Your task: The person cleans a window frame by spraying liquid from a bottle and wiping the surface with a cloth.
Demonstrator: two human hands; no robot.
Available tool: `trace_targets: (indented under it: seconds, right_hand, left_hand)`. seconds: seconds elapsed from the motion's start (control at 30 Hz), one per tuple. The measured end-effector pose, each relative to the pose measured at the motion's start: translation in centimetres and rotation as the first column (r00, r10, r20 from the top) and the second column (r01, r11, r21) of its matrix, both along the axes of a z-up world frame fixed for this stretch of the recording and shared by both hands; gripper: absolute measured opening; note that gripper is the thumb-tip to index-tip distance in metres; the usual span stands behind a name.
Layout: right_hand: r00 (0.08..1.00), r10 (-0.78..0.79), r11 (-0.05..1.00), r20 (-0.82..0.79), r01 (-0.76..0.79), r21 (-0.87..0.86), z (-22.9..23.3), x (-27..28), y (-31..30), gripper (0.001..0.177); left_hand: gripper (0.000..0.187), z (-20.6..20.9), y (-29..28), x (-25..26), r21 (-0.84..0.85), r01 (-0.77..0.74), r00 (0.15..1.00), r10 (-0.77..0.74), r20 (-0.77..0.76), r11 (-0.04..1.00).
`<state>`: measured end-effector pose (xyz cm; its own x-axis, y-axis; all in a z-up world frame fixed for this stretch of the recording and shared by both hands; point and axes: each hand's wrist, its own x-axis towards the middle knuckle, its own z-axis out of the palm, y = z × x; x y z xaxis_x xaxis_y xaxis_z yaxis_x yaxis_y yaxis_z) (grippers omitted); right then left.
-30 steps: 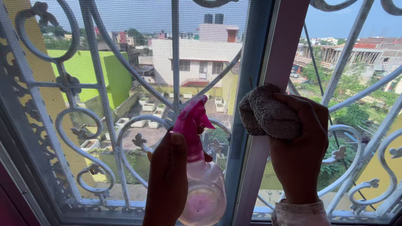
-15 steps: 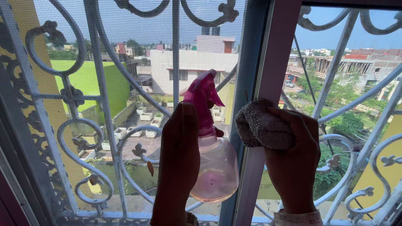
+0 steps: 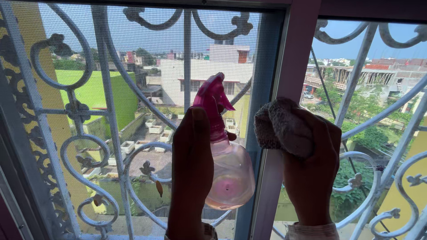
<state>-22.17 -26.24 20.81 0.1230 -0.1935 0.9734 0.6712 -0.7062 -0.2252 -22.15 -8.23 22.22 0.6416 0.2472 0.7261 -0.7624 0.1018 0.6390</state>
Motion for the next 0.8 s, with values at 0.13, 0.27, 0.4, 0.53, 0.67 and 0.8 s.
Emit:
trace_targets:
  seconds: [0.13, 0.27, 0.4, 0.53, 0.67, 0.8]
  right_hand:
    - [0.999, 0.037, 0.999, -0.021, -0.036, 0.014, -0.3, 0.1, -0.2, 0.043]
    - [0.999, 0.046, 0.999, -0.009, -0.046, -0.020, -0.4, 0.4, -0.6, 0.042]
    - [0.999, 0.041, 0.999, -0.011, -0.041, -0.021, -0.7, 0.4, -0.7, 0.044]
    - [0.999, 0.047, 0.999, -0.018, -0.047, -0.014, -1.2, 0.3, -0.6, 0.042]
    - [0.998, 0.050, 0.999, -0.024, -0.050, -0.019, -1.6, 0.1, -0.6, 0.042]
    - [0.993, 0.095, 0.995, -0.069, -0.096, -0.014, -0.9, -0.8, -0.5, 0.044]
  left_hand:
    - [0.051, -0.3, -0.3, 1.1, 0.026, -0.088, 0.994, 0.086, 0.070, 0.996]
    - [0.050, -0.8, -0.6, 1.7, 0.041, -0.099, 0.985, 0.092, 0.143, 0.994]
    - [0.053, -0.8, -1.1, 1.4, 0.033, -0.093, 0.990, 0.089, 0.106, 0.995]
    - [0.056, -0.8, -1.2, 0.5, 0.028, -0.030, 0.990, 0.026, 0.138, 0.999]
    - [0.055, -1.4, -1.1, -0.3, 0.042, -0.025, 0.995, 0.020, 0.098, 0.999]
    - [0.051, -1.2, -0.7, -1.0, 0.049, 0.010, 0.997, -0.014, 0.080, 0.999]
